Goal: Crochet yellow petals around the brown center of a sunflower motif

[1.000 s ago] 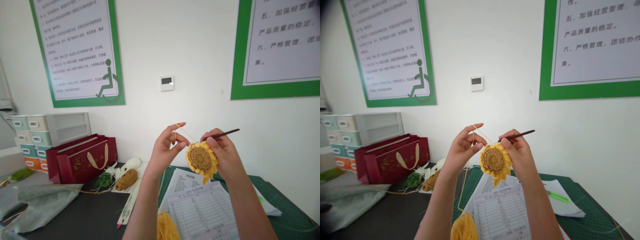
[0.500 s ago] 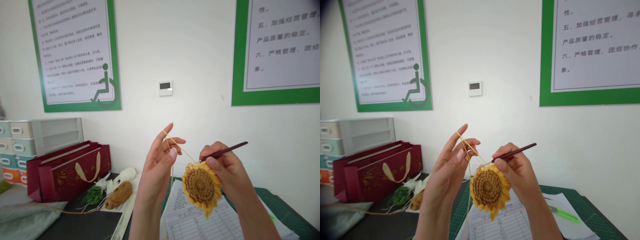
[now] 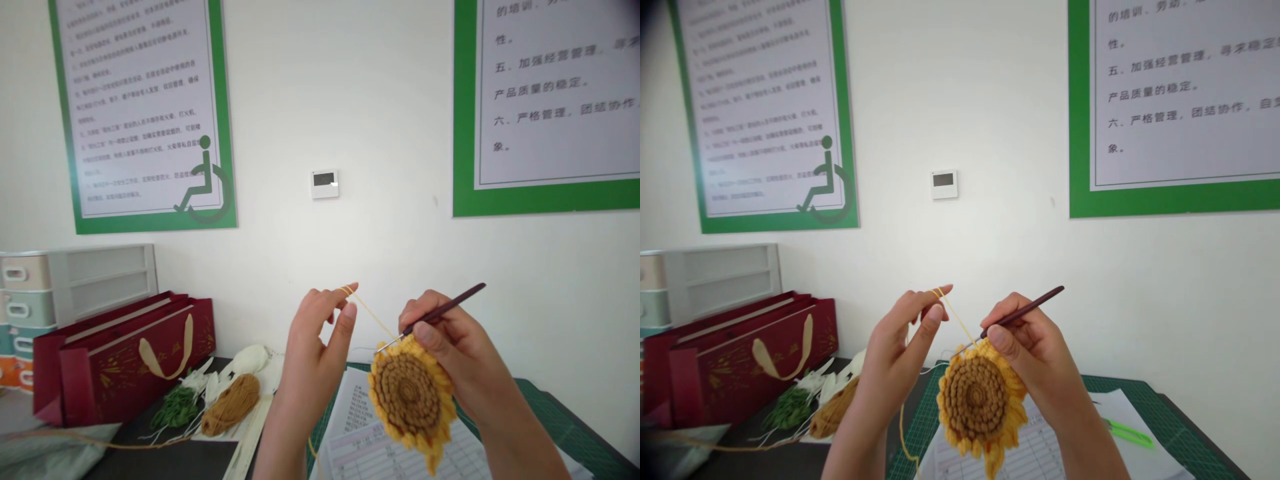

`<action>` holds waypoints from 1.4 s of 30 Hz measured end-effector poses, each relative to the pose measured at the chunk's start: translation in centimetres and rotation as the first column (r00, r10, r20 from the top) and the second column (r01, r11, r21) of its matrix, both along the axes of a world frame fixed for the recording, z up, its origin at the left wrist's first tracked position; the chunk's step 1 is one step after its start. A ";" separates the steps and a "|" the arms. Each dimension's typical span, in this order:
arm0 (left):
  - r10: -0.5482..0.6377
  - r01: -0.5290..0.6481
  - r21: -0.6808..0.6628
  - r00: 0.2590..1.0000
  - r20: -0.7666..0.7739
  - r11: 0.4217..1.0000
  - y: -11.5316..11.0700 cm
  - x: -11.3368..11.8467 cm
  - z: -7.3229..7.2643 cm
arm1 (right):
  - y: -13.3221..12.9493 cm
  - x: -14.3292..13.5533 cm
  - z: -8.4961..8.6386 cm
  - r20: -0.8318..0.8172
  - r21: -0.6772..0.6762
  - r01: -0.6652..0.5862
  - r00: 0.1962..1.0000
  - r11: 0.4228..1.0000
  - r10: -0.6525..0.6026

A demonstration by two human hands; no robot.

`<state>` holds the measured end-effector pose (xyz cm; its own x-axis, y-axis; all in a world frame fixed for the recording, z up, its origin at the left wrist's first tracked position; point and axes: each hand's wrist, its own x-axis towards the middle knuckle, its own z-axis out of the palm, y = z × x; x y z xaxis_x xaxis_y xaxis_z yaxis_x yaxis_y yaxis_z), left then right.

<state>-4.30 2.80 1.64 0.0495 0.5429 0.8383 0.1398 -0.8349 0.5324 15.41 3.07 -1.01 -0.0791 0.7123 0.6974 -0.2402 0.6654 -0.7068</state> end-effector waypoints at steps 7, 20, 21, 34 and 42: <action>-0.571 0.615 -0.224 0.787 0.231 0.756 -0.5 0.9 -0.5 | -0.7 -0.6 0.5 -0.073 -0.044 0.044 0.996 0.998 -0.047; -0.563 0.586 -0.180 0.810 0.167 0.790 -1.2 0.6 -0.6 | -1.5 -0.9 0.4 -0.125 -0.049 0.196 0.972 0.979 -0.200; -0.569 0.590 -0.184 0.807 0.160 0.786 -1.2 0.5 -0.6 | -1.5 -0.9 0.5 -0.130 -0.043 0.204 0.969 0.978 -0.208; -0.452 0.459 -0.209 0.888 0.084 0.863 -1.7 1.6 -0.7 | -0.7 -0.6 0.6 -0.015 0.129 0.224 0.974 0.966 -0.224; -0.354 0.417 -0.202 0.891 0.285 0.886 -1.2 3.1 -0.7 | -0.5 -1.0 0.4 0.014 0.116 0.283 0.958 0.952 -0.287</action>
<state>-1.16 1.63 0.89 0.1184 0.7140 0.6901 -0.3201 -0.6304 0.7072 14.44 2.61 -0.61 0.0937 0.6261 0.7741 -0.0088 0.7780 -0.6282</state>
